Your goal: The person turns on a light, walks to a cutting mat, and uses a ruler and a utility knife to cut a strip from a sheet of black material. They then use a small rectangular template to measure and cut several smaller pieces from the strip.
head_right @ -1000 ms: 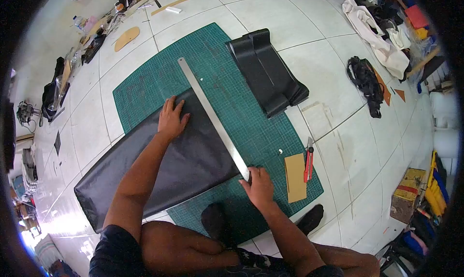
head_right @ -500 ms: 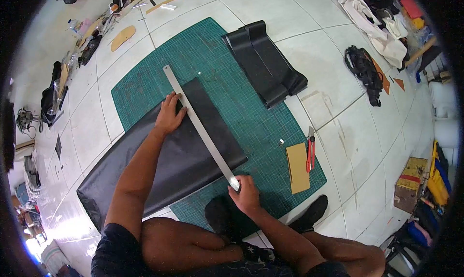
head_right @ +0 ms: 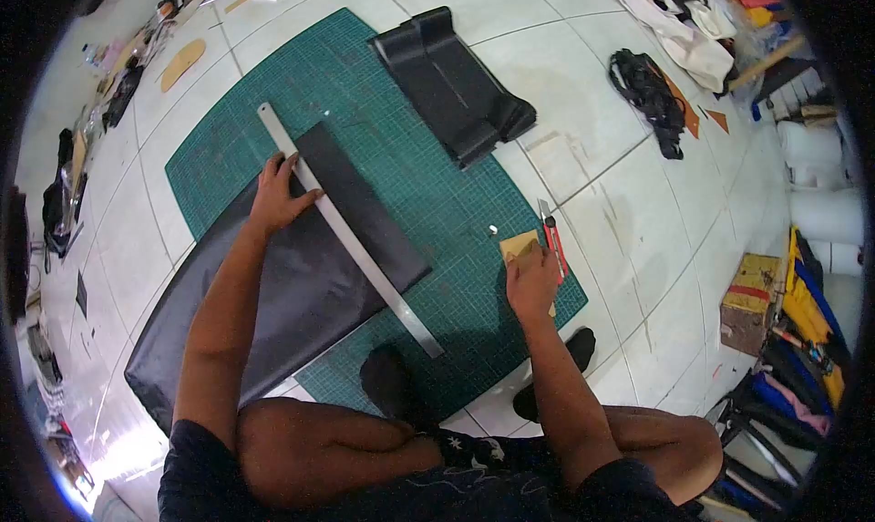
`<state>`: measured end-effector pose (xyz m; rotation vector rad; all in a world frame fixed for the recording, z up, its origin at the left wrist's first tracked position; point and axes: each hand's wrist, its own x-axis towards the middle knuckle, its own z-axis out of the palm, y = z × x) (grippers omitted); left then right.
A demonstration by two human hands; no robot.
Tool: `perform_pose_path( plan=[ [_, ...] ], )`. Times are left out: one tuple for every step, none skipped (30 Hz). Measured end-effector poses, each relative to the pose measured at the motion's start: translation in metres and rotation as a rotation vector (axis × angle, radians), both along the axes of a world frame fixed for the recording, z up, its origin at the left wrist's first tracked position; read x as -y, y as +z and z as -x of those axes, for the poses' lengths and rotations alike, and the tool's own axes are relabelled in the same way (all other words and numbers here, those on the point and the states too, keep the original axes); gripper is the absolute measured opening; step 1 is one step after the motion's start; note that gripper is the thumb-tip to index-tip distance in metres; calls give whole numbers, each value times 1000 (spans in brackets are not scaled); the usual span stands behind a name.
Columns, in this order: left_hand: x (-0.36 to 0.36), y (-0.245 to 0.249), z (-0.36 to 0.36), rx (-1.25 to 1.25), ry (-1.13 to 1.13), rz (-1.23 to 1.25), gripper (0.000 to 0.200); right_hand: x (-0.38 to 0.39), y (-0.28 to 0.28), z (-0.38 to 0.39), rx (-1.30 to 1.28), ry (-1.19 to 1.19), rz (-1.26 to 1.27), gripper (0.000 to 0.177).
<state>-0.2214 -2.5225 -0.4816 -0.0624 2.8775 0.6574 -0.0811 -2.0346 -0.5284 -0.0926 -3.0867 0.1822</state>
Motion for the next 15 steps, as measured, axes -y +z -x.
perform_pose_path(
  plan=[
    [2, -1, 0, 0, -2, 0, 98, 6, 9, -1, 157, -45, -67, 69],
    [3, -3, 1, 0, -6, 0, 98, 11, 18, -3, 108, -74, 10, 71],
    [3, -2, 1, -1, -12, 0, 99, 18, 32, -3, 58, -108, 87, 73],
    [2, 0, 1, 23, 5, 7, 101, 24, 38, -3, 6, -144, 164, 75],
    [2, 2, -1, 24, 4, 0, 102, 22, 36, -5, 10, -110, 181, 76],
    [3, 0, -1, 22, 2, -9, 103, 16, 37, -3, 12, -76, 197, 78],
    [4, -1, 0, 19, 0, -19, 104, 12, 37, -1, 11, -43, 211, 80],
    [4, -3, 0, 3, -16, 5, 106, 9, 36, 0, 75, -61, 234, 80],
    [4, -4, 0, -14, -29, 29, 107, 10, 43, 3, 140, -77, 256, 80],
    [6, -5, 0, -29, -42, 54, 108, 11, 48, 6, 205, -93, 280, 80],
    [8, -6, 0, -38, -60, 50, 110, 12, 48, 10, 183, -126, 311, 79],
    [8, -5, -2, -45, -75, 49, 112, 12, 48, 15, 162, -157, 345, 77],
    [8, -3, -4, -48, -91, 48, 113, 27, 63, 23, 146, -189, 379, 75],
    [9, -1, -5, -21, -78, 0, 116, 31, 88, 33, 313, -249, 613, 72],
    [10, 0, -6, -15, -73, -4, 116, 43, 106, 45, 339, -194, 614, 72]
  ],
)
